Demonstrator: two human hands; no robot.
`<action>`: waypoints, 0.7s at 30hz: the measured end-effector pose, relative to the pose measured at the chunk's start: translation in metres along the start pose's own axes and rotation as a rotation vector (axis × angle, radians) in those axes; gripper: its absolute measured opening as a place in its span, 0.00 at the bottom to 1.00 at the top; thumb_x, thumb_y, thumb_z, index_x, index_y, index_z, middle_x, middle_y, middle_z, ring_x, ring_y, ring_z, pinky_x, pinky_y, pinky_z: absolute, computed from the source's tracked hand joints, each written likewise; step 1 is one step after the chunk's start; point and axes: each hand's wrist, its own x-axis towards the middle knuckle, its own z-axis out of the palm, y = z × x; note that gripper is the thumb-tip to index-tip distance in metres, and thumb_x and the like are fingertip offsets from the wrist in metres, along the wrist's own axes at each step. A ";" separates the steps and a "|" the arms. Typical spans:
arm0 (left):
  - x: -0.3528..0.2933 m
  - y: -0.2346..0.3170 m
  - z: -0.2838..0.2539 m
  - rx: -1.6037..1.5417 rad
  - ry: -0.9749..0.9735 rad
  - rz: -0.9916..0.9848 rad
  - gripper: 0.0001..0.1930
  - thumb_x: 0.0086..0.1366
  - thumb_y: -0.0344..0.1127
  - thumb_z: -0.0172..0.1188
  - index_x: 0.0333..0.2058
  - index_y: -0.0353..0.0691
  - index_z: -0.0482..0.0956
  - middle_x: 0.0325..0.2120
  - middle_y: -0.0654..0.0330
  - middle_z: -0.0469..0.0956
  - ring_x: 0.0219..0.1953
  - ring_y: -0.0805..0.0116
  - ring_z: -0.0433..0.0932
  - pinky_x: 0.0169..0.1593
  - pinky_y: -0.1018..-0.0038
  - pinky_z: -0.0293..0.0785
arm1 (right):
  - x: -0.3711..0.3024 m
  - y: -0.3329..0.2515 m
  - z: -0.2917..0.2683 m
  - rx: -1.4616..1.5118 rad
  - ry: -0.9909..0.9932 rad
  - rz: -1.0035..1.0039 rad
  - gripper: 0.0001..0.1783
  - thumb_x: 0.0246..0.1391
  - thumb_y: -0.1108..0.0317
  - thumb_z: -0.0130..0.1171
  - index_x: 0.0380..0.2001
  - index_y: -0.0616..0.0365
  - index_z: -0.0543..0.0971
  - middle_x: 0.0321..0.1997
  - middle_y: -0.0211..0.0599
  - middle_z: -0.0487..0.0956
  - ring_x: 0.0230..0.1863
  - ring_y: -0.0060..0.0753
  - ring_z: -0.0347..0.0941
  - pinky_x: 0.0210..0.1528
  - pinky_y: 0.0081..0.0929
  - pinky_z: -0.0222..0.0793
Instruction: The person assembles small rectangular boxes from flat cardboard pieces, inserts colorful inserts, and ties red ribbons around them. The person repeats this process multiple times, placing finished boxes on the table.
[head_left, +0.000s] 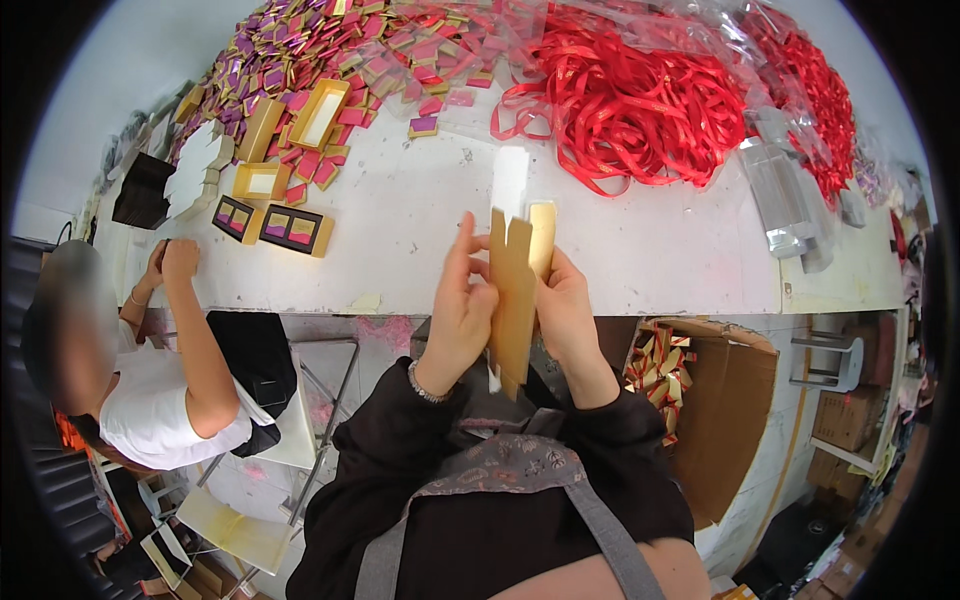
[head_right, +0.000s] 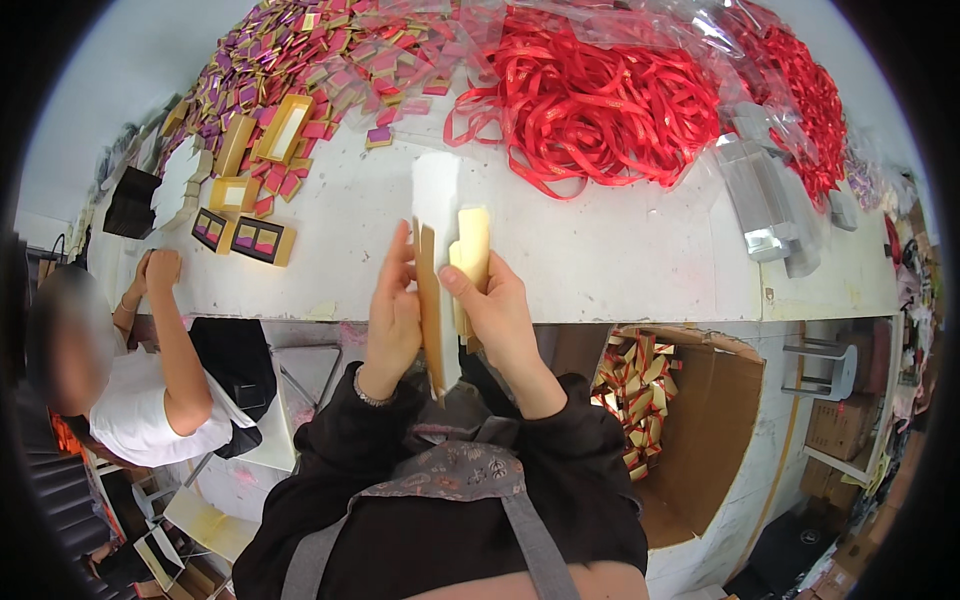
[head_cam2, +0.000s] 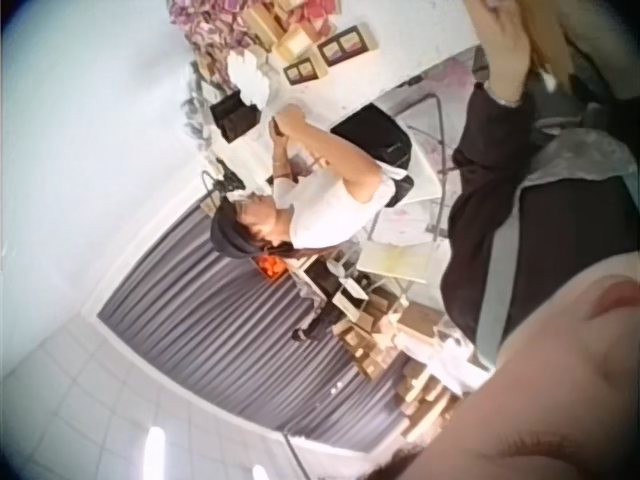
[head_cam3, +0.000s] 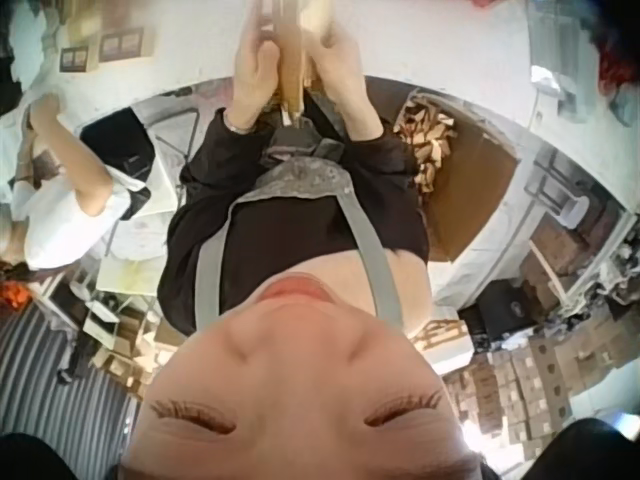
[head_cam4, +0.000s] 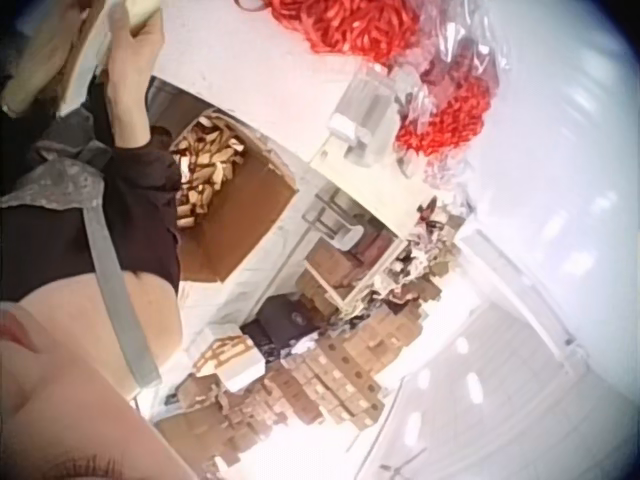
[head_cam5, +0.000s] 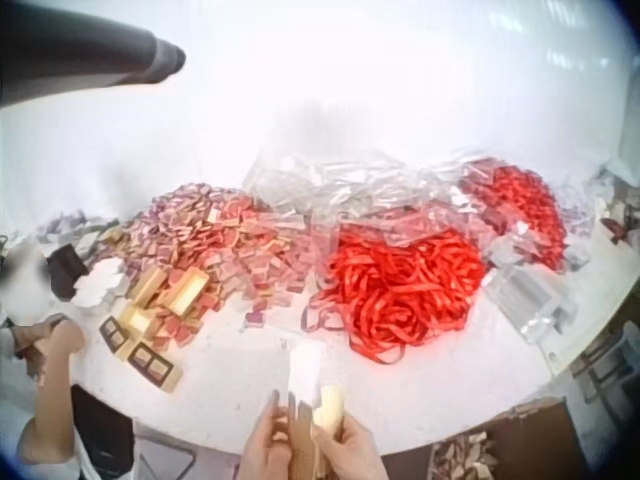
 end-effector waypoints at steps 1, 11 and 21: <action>-0.002 0.001 -0.001 -0.032 -0.021 -0.017 0.32 0.65 0.24 0.45 0.66 0.34 0.44 0.56 0.57 0.63 0.52 0.71 0.67 0.48 0.80 0.69 | -0.002 0.002 0.001 0.047 0.032 -0.013 0.19 0.54 0.61 0.63 0.43 0.64 0.75 0.32 0.25 0.75 0.31 0.12 0.66 0.31 0.14 0.63; -0.016 -0.003 -0.009 0.093 0.104 -0.241 0.24 0.62 0.32 0.58 0.56 0.33 0.65 0.42 0.60 0.74 0.37 0.76 0.73 0.39 0.79 0.71 | -0.015 -0.005 0.000 -0.770 0.077 -0.277 0.15 0.59 0.65 0.52 0.46 0.63 0.72 0.17 0.44 0.72 0.19 0.38 0.71 0.24 0.30 0.66; -0.004 -0.009 0.004 0.412 0.225 0.077 0.20 0.63 0.25 0.43 0.55 0.35 0.64 0.48 0.48 0.71 0.44 0.55 0.74 0.46 0.68 0.70 | -0.013 0.016 0.004 -0.970 0.151 -0.610 0.31 0.50 0.78 0.49 0.60 0.58 0.59 0.27 0.49 0.74 0.24 0.55 0.74 0.28 0.42 0.71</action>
